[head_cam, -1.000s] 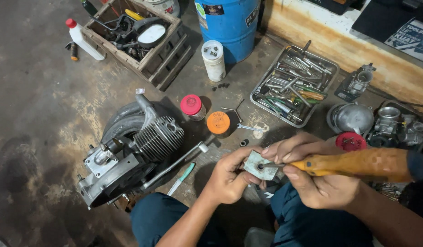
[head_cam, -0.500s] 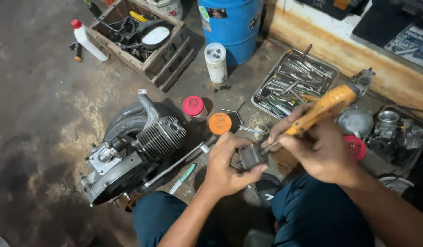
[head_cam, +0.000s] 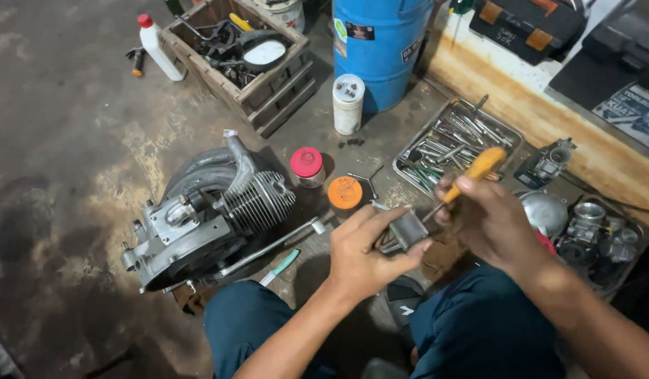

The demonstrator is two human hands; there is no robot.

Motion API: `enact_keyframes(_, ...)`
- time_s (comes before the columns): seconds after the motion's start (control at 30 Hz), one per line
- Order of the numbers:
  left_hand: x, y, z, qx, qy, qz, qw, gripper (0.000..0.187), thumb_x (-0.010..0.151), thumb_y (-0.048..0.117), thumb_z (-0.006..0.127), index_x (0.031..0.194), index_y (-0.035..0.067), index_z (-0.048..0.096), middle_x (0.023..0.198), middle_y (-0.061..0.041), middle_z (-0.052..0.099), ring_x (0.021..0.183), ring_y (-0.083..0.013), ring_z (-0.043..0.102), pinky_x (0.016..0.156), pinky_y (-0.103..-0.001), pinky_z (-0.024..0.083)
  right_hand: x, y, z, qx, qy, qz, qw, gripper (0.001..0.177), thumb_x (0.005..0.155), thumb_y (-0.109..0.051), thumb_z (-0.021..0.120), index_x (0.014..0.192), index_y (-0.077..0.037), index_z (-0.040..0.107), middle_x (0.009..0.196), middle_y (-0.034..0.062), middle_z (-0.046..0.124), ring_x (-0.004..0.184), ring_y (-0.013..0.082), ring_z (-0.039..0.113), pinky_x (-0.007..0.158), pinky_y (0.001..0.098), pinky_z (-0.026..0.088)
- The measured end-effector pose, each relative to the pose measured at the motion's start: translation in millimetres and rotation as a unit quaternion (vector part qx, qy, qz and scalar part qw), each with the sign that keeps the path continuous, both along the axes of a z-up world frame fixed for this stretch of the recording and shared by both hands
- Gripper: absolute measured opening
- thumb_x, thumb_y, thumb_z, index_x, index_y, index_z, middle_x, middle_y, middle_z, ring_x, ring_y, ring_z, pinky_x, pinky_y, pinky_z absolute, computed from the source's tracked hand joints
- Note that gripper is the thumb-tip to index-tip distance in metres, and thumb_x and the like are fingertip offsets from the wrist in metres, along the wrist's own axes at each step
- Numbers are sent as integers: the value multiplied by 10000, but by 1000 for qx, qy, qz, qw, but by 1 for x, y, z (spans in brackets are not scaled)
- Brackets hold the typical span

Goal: The person holds a small metal block and uses a screwdriver to scrape and clean its surface. The person rotates the block to access different sides while continuing to scrape with the screwdriver.

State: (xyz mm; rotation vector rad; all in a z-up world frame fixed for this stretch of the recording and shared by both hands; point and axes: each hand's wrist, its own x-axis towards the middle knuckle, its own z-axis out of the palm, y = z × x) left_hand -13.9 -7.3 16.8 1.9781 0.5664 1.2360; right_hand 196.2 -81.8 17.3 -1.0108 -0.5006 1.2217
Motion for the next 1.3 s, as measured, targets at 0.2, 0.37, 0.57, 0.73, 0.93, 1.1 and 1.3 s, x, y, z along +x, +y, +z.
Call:
enact_keyframes(0.2,-8,22,1,-129,-33,-123,984,456,839,219,745,1236,19,641,1153,-128,678,1007,-252,662,928,-364,529,-8,-7,16,194,-24,66,979,195,1011,-15,574,1205,-28,556,1112,164,613,958,250,679,851,336,606)
enact_keyframes(0.37,5,32,-53,-356,-184,-277,873,490,1026,262,578,1423,5,449,1082,-145,635,789,-168,643,675,-259,556,-30,-24,25,269,-260,42,926,215,956,-68,589,1171,-64,585,1159,131,621,922,220,714,827,305,648)
enact_keyframes(0.57,9,15,-44,-582,-300,-290,698,448,1090,418,458,1145,-6,589,770,-143,572,523,-148,452,436,-225,343,-58,-47,21,302,-559,-129,761,227,949,-154,612,1157,-98,539,1123,56,640,1020,189,732,927,324,699)
enact_keyframes(0.73,9,14,-44,-599,-300,-325,668,470,1117,430,394,1097,2,587,618,-72,487,430,-100,322,394,-222,255,-53,-54,17,272,-511,-86,811,283,906,-193,661,1142,-141,513,1167,106,636,982,209,774,917,337,722)
enact_keyframes(0.93,9,13,-38,-600,-265,-288,698,513,1113,420,380,1065,-28,626,585,-57,498,405,-100,343,363,-234,264,-55,-53,17,260,-536,-92,798,291,879,-207,669,1127,-123,542,1140,118,667,946,168,759,877,273,701)
enact_keyframes(1.1,8,12,-29,-613,-268,-277,689,516,1121,394,376,1042,-47,631,578,-46,498,419,-85,375,363,-209,278,-58,-51,24,257,-547,-68,794,319,905,-211,677,1144,-130,482,1188,121,645,1033,209,771,924,314,719)
enact_keyframes(1.3,7,12,-41,-659,-251,-324,631,549,1119,445,382,1034,-36,634,526,-35,461,379,-99,302,373,-238,221,-54,-60,13,220,-607,-78,759,314,833,-217,718,1081,-164,532,1134,76,671,964,158,765,883,297,699)
